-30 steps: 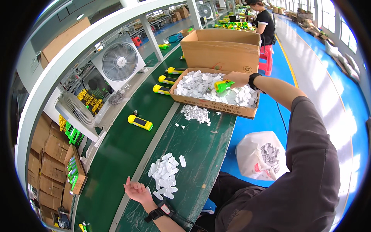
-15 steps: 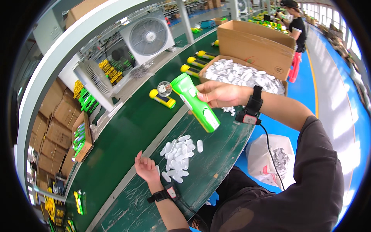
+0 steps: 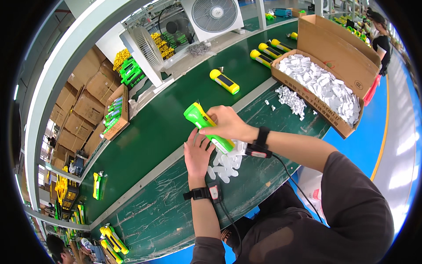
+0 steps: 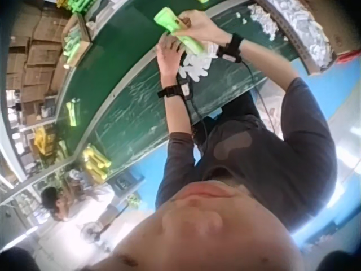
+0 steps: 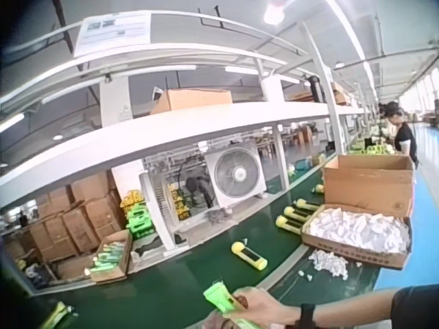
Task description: The person is assembling solar-powered flashlights by inserting internal components into the yellow and green plastic casings.
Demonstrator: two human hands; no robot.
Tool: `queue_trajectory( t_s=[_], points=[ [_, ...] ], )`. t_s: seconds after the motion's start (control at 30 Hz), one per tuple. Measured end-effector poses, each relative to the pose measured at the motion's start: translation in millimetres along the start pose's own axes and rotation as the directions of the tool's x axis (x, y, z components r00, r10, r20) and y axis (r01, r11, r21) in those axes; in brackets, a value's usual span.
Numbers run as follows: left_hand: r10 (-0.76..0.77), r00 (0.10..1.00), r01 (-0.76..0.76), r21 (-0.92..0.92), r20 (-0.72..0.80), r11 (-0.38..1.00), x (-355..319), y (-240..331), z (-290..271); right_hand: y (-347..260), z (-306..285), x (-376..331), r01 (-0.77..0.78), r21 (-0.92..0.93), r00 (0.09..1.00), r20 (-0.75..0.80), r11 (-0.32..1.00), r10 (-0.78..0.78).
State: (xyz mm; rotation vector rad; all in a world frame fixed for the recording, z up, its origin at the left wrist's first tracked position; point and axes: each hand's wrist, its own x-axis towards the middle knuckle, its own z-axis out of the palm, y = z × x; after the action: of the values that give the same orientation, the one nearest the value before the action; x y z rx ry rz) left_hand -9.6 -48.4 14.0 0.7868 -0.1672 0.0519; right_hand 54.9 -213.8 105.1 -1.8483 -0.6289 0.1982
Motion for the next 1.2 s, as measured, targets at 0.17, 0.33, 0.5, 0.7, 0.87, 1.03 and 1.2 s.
queue_trajectory(
  t_s=[0.17, 0.33, 0.5, 0.7, 0.87, 1.03, 1.2],
  points=[
    [0.026, 0.997, -0.038, 0.163, 0.072, 0.986, 0, -6, -3, 8, 46, -2, 0.154, -0.303, 0.979, -0.081, 0.941, -0.186],
    [0.008, 0.997, -0.02, -0.142, -0.083, 0.99, -2, 0, -6, 0, 48, -19, 0.209, 0.103, 0.977, -0.074, 0.973, -0.202],
    [0.064, 0.998, -0.066, -0.337, -0.018, 0.939, -4, 4, -14, 3, 47, -42, 0.245, -0.077, 0.97, 0.012, 0.967, -0.244],
    [0.134, 0.991, -0.121, -0.443, -0.001, 0.888, -1, 11, -10, 11, 46, -61, 0.075, 0.069, 0.987, 0.136, 0.995, -0.084],
    [0.142, 0.99, -0.123, -0.394, 0.019, 0.911, -1, 10, -9, 15, 49, -62, 0.142, 0.02, 0.974, 0.174, 0.99, -0.144],
    [0.132, 0.991, -0.114, -0.364, 0.024, 0.924, -2, 10, -7, 14, 48, -61, 0.128, 0.035, 0.976, 0.174, 0.991, -0.132],
    [0.063, 0.998, -0.059, -0.339, 0.001, 0.939, -1, 6, -2, 20, 57, -62, 0.145, 0.066, 0.985, 0.081, 0.987, -0.15]
  ],
)
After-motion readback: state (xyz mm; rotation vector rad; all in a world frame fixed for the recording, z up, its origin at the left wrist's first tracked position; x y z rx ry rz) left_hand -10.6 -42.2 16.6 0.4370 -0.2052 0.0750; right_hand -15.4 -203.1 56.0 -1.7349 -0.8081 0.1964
